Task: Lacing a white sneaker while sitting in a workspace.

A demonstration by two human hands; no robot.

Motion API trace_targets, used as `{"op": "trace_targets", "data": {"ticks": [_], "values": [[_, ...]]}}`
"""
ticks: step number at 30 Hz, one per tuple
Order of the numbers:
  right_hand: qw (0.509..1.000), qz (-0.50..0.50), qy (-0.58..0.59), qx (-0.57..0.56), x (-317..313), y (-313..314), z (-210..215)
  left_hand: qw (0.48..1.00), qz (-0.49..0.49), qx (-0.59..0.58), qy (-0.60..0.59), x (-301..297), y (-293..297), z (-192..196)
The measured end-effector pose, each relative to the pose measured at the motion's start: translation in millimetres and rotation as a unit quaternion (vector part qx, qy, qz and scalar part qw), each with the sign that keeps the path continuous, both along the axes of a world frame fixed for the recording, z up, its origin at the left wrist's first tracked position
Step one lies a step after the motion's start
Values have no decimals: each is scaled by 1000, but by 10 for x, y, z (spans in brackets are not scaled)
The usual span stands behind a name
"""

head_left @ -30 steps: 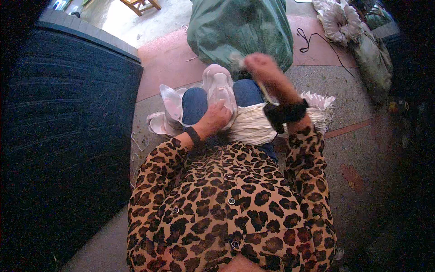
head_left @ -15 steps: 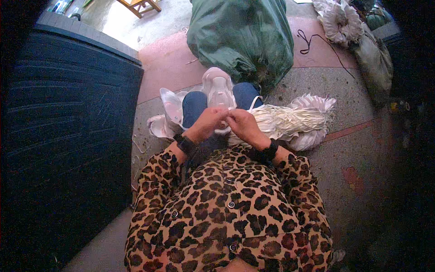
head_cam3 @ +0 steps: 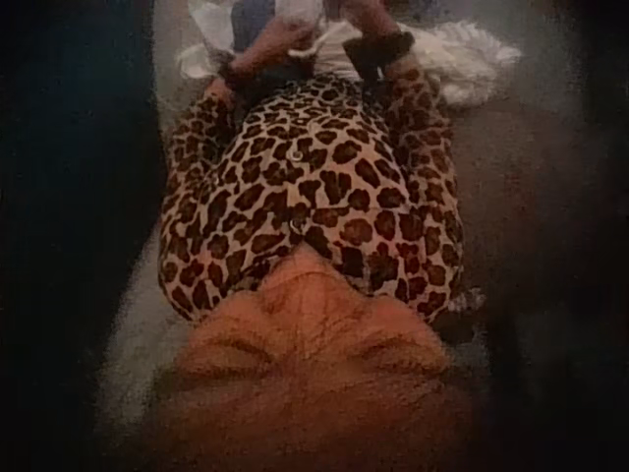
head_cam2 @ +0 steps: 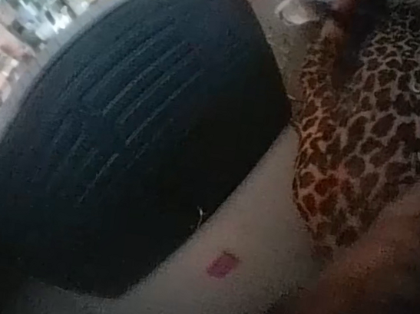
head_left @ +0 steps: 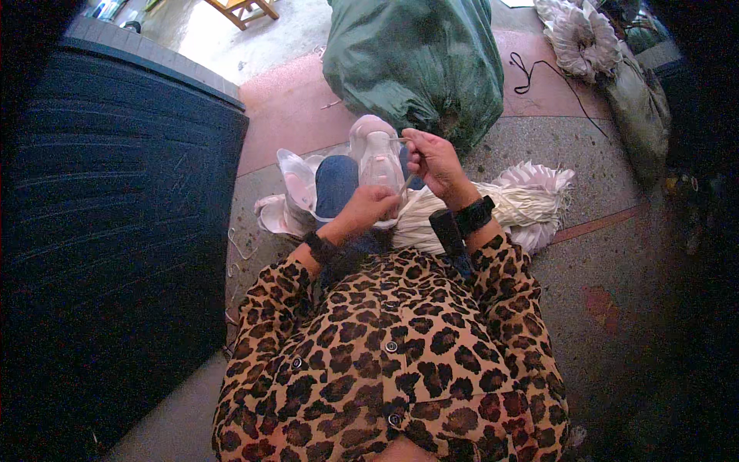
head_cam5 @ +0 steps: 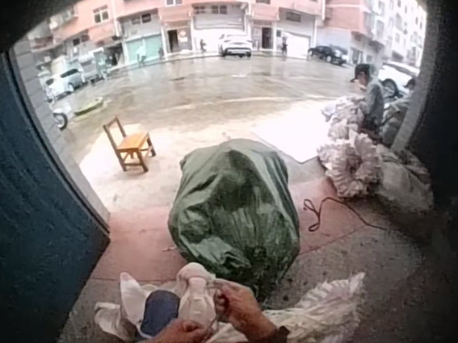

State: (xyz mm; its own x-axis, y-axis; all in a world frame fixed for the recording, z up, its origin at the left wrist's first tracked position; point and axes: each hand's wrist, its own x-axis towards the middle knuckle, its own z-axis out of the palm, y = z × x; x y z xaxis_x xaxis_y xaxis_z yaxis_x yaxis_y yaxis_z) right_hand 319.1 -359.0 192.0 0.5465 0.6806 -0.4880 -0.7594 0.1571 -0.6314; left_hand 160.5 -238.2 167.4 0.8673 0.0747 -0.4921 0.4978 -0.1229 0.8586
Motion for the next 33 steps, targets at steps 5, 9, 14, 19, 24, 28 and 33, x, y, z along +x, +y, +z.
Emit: {"op": "trace_targets", "data": {"ticks": [5, 9, 14, 19, 24, 28, 33], "values": [[977, 43, -194, -79, 191, -105, 171, 957, 102, 252, -100, 265, 442, -551], [919, 113, -350, -140, 225, -110, -684, 918, 59, 372, -124, 400, 476, -560], [860, 193, -415, -228, 0, -31, -620, 921, 68, 373, -95, 501, 545, -651], [771, 190, -552, -256, -49, -34, -886, 949, 53, 307, -44, 517, 597, -621], [676, 242, -613, -329, -22, -79, -910, 941, 77, 326, -52, 536, 554, -547], [716, 212, -592, -303, -37, -50, -779, 944, 93, 310, -58, 528, 558, -578], [664, 178, -652, -320, -96, 52, -765, 948, 100, 298, -54, 534, 560, -598]]}}
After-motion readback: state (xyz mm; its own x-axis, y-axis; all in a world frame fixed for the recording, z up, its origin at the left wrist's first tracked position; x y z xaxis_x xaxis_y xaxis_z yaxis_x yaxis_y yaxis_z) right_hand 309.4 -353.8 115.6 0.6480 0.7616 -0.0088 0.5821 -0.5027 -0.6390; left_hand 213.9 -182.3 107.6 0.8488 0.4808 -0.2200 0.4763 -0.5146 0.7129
